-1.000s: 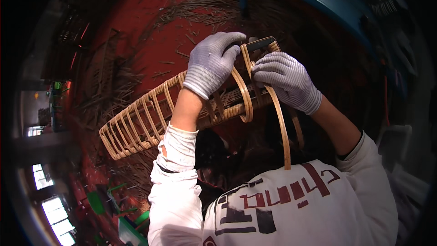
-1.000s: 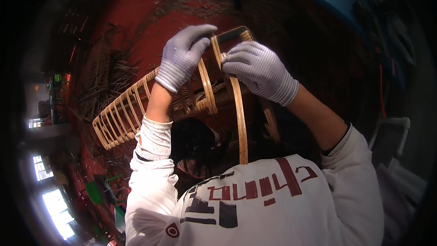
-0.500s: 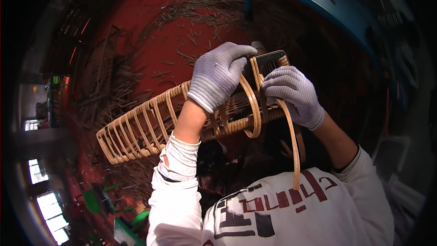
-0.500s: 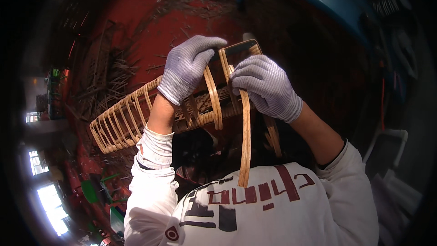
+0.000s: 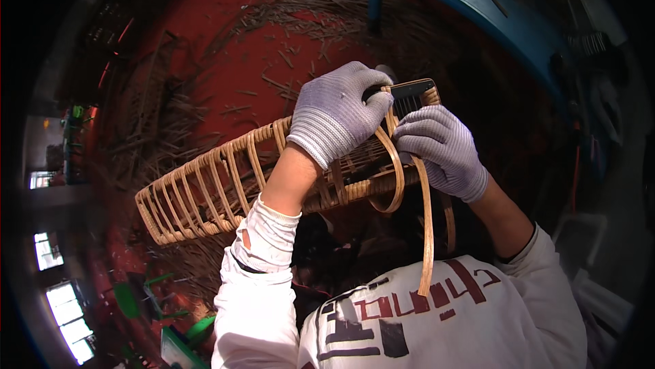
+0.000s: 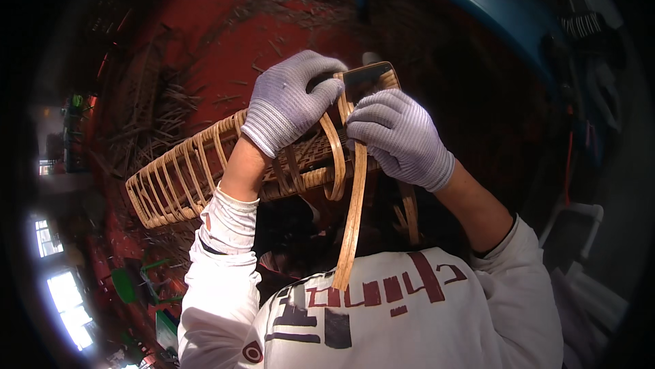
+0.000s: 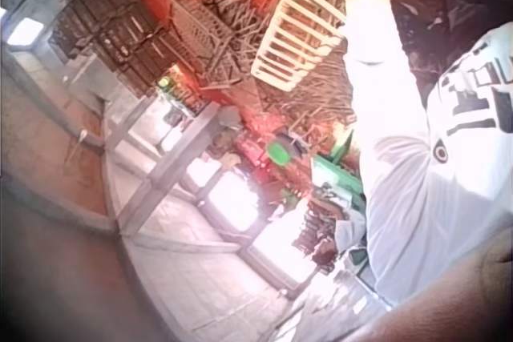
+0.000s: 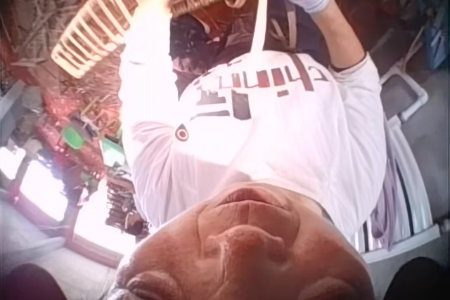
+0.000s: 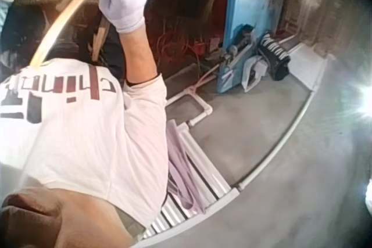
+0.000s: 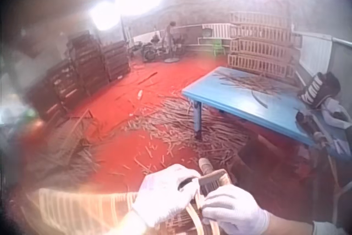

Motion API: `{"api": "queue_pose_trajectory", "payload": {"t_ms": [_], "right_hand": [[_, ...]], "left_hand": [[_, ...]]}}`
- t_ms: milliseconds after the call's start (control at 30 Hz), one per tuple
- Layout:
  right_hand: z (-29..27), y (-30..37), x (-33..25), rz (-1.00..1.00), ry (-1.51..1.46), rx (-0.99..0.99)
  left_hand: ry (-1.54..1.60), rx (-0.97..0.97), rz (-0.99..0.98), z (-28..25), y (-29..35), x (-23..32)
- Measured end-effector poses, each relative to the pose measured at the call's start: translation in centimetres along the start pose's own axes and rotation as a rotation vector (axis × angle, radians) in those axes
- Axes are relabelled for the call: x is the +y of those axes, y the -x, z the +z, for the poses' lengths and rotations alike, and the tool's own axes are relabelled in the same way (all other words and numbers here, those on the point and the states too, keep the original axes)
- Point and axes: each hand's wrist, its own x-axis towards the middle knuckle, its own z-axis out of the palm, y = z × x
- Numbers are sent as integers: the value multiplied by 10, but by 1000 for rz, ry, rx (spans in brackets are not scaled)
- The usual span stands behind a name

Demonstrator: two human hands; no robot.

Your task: Weaving and securing rattan or bamboo strips onto a furniture frame using manual weaving, a pneumatic nail gun, and cutters.

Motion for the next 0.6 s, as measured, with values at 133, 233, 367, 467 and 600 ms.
{"api": "queue_pose_trajectory", "payload": {"t_ms": [133,233,367,467,600], "right_hand": [[2,1,0,6,18,-34],[4,5,1,13,24,-27],[4,6,-1,20,33,-10],[3,5,-1,25,16,3],[-6,-4,-5,4,-11,59]], "left_hand": [[-19,42,-14,2,2,-1],[-8,56,-21,3,2,-2],[2,55,1,4,1,1],[-39,33,-41,3,1,3],[8,51,-48,1,3,3]]}}
